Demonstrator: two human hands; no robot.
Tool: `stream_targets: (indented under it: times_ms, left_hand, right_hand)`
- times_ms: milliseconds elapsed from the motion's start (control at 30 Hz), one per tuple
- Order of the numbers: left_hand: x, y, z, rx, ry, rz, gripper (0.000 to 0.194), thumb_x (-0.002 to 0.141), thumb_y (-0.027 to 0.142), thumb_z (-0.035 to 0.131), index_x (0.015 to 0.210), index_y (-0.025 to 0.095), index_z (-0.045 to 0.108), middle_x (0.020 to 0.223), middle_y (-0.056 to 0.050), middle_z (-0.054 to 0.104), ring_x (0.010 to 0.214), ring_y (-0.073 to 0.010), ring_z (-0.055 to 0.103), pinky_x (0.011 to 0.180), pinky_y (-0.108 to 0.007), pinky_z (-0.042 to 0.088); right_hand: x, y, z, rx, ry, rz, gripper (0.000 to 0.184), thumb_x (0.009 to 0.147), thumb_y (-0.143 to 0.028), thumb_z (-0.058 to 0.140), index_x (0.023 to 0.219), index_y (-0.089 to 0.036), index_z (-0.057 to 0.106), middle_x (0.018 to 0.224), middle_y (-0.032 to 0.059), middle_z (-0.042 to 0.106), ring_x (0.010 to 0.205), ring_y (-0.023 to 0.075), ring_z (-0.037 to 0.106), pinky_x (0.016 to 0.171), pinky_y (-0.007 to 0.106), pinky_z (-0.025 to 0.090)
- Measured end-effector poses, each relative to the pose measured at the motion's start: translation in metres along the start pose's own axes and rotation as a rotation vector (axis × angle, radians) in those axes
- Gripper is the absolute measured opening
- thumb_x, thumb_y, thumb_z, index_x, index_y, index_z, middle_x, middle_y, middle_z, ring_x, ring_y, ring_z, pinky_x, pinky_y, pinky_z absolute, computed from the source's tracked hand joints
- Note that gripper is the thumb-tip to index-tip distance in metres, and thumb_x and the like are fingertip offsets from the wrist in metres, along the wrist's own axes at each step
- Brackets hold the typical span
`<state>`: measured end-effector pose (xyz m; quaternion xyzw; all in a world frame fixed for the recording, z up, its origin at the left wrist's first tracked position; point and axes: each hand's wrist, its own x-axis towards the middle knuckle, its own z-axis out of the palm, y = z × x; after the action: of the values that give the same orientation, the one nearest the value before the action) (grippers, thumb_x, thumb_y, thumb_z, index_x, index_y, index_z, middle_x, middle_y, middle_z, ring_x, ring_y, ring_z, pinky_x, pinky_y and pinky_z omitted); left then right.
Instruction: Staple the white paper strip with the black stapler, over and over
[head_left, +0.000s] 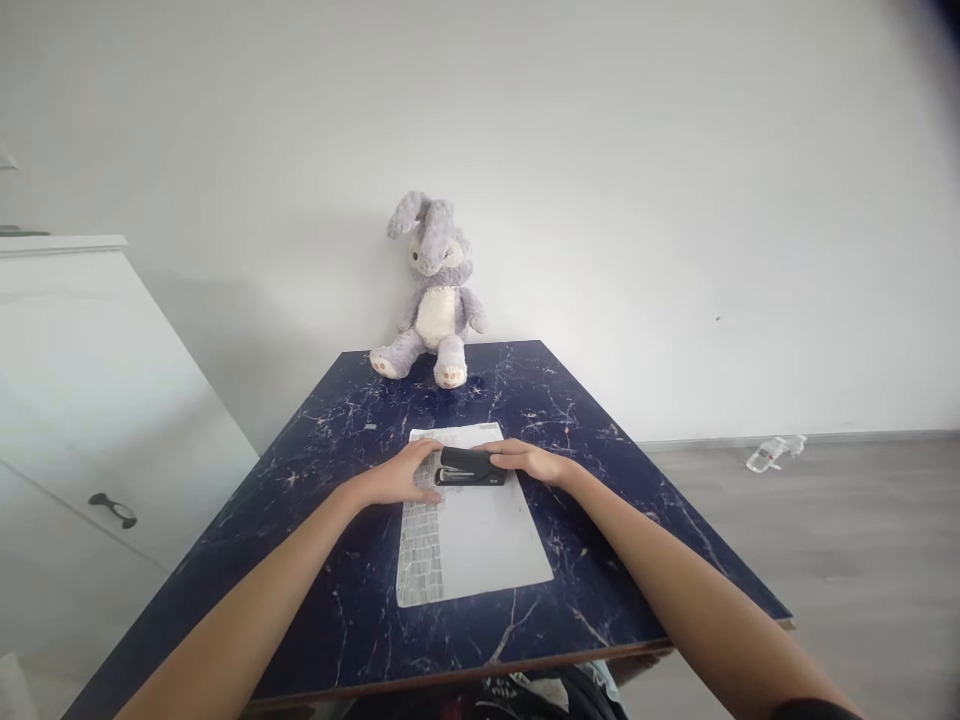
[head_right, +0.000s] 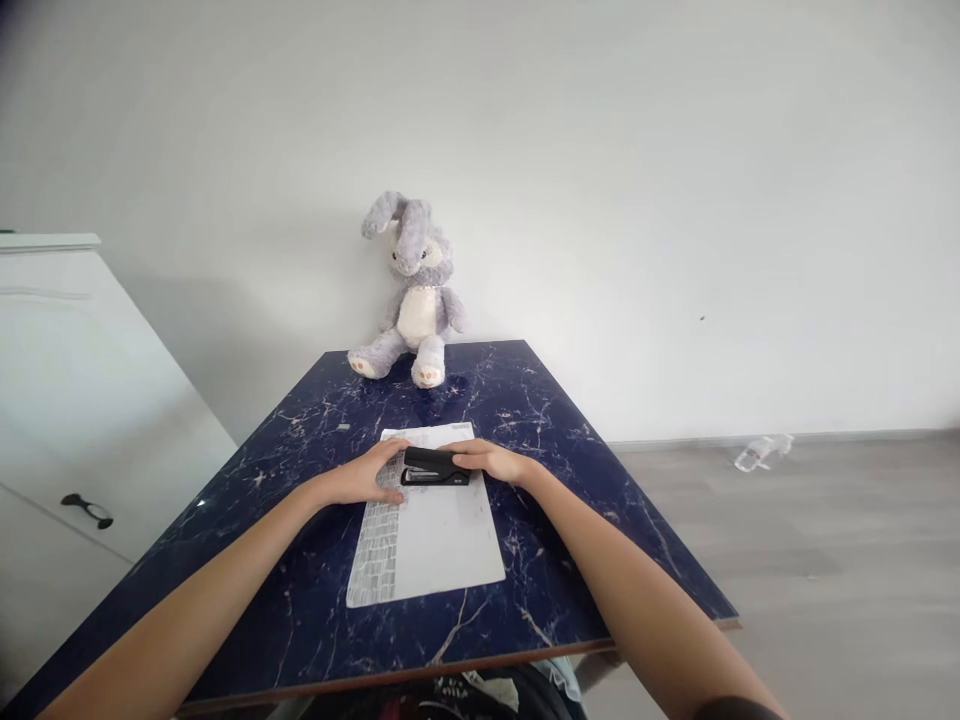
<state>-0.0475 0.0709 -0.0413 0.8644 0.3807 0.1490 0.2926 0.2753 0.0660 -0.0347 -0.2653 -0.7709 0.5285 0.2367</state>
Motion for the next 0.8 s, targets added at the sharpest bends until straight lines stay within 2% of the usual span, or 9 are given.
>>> stream_targets:
  times_ms: [133,267,367,433,500,600,667,733,800]
  left_hand:
    - [-0.001,0.002,0.01,-0.025,0.151,0.0,0.072,0.08,0.058,0.078,0.14,0.025,0.055,0.147,-0.015,0.051,0.132,-0.0365,0.052,0.111,-0.05,0.042]
    - [0.002,0.004,0.011,-0.036,0.197,-0.022,0.081,0.07,0.052,0.087,0.139,0.024,0.056,0.143,-0.014,0.055,0.129,-0.0367,0.055,0.108,-0.049,0.044]
    - [0.003,0.004,0.009,-0.046,0.219,-0.022,0.085,0.066,0.05,0.09,0.138,0.023,0.056,0.141,-0.014,0.056,0.129,-0.0365,0.055,0.108,-0.049,0.044]
    - [0.003,0.003,0.009,-0.061,0.219,-0.021,0.085,0.063,0.051,0.091,0.137,0.023,0.058,0.14,-0.014,0.058,0.128,-0.0367,0.056,0.107,-0.049,0.044]
    - [0.003,0.003,0.009,-0.096,0.226,-0.027,0.089,0.059,0.051,0.094,0.135,0.023,0.06,0.139,-0.014,0.058,0.127,-0.0374,0.057,0.107,-0.049,0.044]
    - [0.004,0.005,0.011,-0.239,0.36,-0.016,0.085,0.06,0.054,0.093,0.133,0.023,0.063,0.142,-0.014,0.058,0.133,-0.0372,0.053,0.115,-0.049,0.038]
    - [0.007,0.007,0.012,-0.485,0.536,-0.024,0.063,0.078,0.06,0.079,0.128,0.023,0.066,0.142,-0.013,0.059,0.137,-0.0334,0.05,0.118,-0.048,0.035]
    - [0.01,0.011,0.014,-0.828,0.672,-0.087,0.047,0.092,0.06,0.065,0.118,0.021,0.067,0.137,-0.014,0.063,0.133,-0.0297,0.056,0.116,-0.046,0.04]
    - [0.012,0.016,0.018,-1.128,0.648,-0.186,0.039,0.094,0.053,0.067,0.11,0.018,0.068,0.127,-0.015,0.068,0.122,-0.0282,0.064,0.107,-0.043,0.049]
  right_hand:
    - [0.001,0.005,-0.004,0.195,-0.053,0.039,0.053,0.092,-0.051,0.066,0.134,-0.019,0.068,0.13,0.0097,0.07,0.12,0.0296,0.064,0.112,0.045,0.042]
    - [0.002,0.004,-0.011,0.241,-0.096,0.046,0.067,0.084,-0.05,0.078,0.143,-0.023,0.06,0.147,0.0114,0.059,0.137,0.0307,0.052,0.118,0.047,0.035]
    - [0.002,-0.001,-0.011,0.203,-0.1,0.02,0.073,0.082,-0.051,0.08,0.145,-0.022,0.058,0.151,0.0139,0.055,0.14,0.0305,0.05,0.117,0.047,0.036]
    - [0.004,-0.004,-0.005,0.075,-0.063,-0.019,0.068,0.083,-0.05,0.078,0.142,-0.021,0.061,0.144,0.0132,0.061,0.133,0.03,0.056,0.112,0.044,0.042]
    - [0.007,-0.007,0.006,-0.146,0.027,-0.063,0.053,0.084,-0.045,0.077,0.131,-0.02,0.069,0.125,0.0099,0.072,0.114,0.0279,0.067,0.1,0.04,0.051]
    - [0.013,-0.005,0.027,-0.471,0.198,-0.113,0.03,0.086,-0.029,0.073,0.114,-0.018,0.074,0.098,0.0055,0.077,0.085,0.0228,0.072,0.08,0.034,0.056]
    - [0.016,-0.003,0.037,-0.662,0.322,-0.198,0.032,0.089,-0.017,0.066,0.121,-0.018,0.071,0.107,0.0084,0.077,0.092,0.024,0.073,0.084,0.036,0.057]
    - [0.017,-0.001,0.042,-0.902,0.417,-0.345,0.043,0.091,-0.006,0.058,0.132,-0.018,0.066,0.126,0.0127,0.072,0.116,0.0274,0.068,0.098,0.043,0.055]
    - [0.016,-0.002,0.045,-1.153,0.46,-0.494,0.047,0.094,-0.002,0.051,0.138,-0.018,0.062,0.14,0.0143,0.064,0.134,0.0294,0.057,0.108,0.048,0.049]
